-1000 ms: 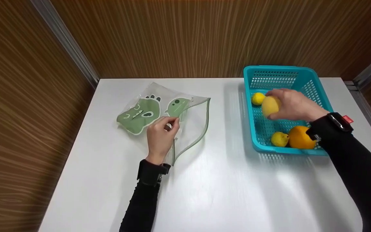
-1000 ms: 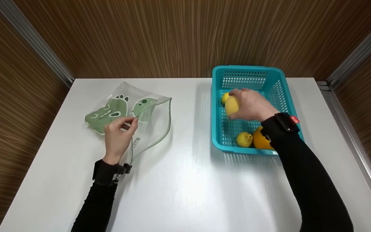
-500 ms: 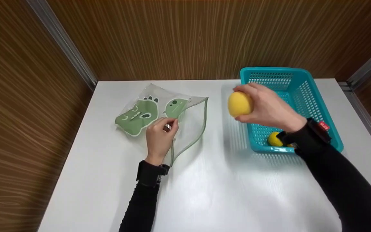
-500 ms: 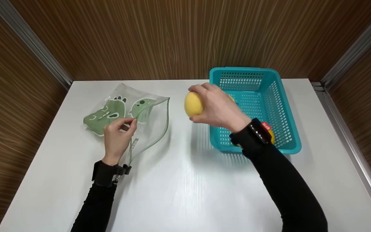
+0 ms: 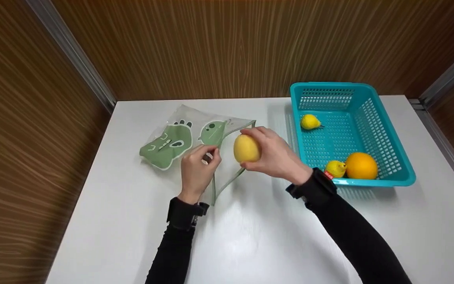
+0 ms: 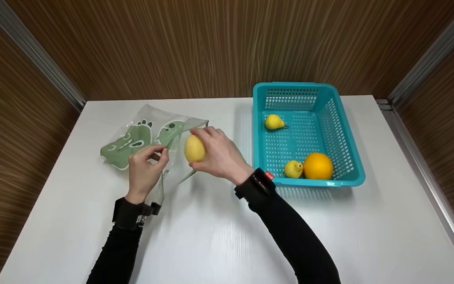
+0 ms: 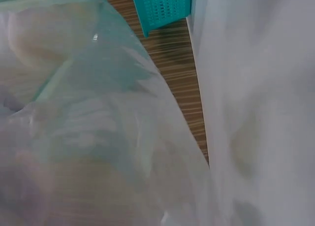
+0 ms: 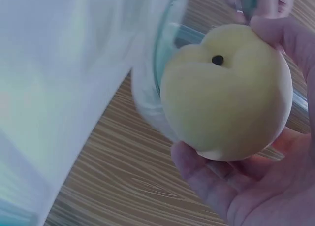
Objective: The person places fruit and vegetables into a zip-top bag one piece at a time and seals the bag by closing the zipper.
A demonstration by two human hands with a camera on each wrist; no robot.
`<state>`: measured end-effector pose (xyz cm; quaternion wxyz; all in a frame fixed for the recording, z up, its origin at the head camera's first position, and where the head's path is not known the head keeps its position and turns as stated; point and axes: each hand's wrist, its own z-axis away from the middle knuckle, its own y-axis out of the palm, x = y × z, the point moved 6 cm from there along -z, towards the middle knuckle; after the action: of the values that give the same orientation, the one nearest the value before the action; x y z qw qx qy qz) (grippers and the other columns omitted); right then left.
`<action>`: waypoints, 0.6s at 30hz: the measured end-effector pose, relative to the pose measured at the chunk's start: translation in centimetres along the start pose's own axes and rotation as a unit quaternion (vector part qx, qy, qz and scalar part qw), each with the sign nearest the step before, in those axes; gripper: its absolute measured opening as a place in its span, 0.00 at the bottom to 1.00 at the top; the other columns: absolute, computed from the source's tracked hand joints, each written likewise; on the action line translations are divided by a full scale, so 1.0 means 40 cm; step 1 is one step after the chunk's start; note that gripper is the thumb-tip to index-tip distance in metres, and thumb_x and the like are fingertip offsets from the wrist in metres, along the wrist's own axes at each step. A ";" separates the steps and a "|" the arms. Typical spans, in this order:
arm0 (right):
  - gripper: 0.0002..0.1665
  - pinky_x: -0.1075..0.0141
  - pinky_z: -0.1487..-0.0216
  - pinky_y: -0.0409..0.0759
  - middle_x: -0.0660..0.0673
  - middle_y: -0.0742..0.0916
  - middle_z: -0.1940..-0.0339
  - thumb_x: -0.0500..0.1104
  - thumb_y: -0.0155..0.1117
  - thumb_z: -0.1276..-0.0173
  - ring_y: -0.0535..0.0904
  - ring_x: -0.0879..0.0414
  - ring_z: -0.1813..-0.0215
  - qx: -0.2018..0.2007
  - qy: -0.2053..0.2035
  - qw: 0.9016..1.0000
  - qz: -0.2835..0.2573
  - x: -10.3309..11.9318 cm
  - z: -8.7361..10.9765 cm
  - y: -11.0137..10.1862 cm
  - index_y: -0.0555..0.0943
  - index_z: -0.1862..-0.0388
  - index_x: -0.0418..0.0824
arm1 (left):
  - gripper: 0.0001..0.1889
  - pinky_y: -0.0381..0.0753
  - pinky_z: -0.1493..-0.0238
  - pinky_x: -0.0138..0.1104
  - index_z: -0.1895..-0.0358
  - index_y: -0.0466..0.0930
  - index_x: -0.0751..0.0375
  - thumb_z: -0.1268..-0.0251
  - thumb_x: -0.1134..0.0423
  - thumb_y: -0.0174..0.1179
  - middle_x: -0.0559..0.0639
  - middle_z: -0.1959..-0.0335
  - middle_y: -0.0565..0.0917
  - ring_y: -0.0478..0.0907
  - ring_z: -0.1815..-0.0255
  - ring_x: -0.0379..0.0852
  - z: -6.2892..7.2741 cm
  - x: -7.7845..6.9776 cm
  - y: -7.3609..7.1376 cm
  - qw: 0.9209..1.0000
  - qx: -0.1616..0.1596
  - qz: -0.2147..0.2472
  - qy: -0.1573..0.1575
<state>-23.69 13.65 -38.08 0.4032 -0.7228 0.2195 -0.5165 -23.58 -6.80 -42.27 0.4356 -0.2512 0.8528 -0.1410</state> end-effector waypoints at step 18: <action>0.44 0.50 0.49 0.91 0.34 0.88 0.47 0.57 0.82 0.44 0.85 0.39 0.47 -0.081 -0.066 0.979 0.174 -0.021 -0.023 0.143 0.79 0.37 0.34 | 0.07 0.86 0.66 0.41 0.55 0.91 0.64 0.29 0.68 0.65 0.54 0.66 0.92 0.87 0.70 0.46 0.007 -0.020 0.023 0.997 0.040 0.009 0.060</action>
<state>-24.27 10.63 -43.07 0.4406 -0.7364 0.3558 -0.3701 -23.25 -5.58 -42.31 0.3948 -0.2166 0.8734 -0.1856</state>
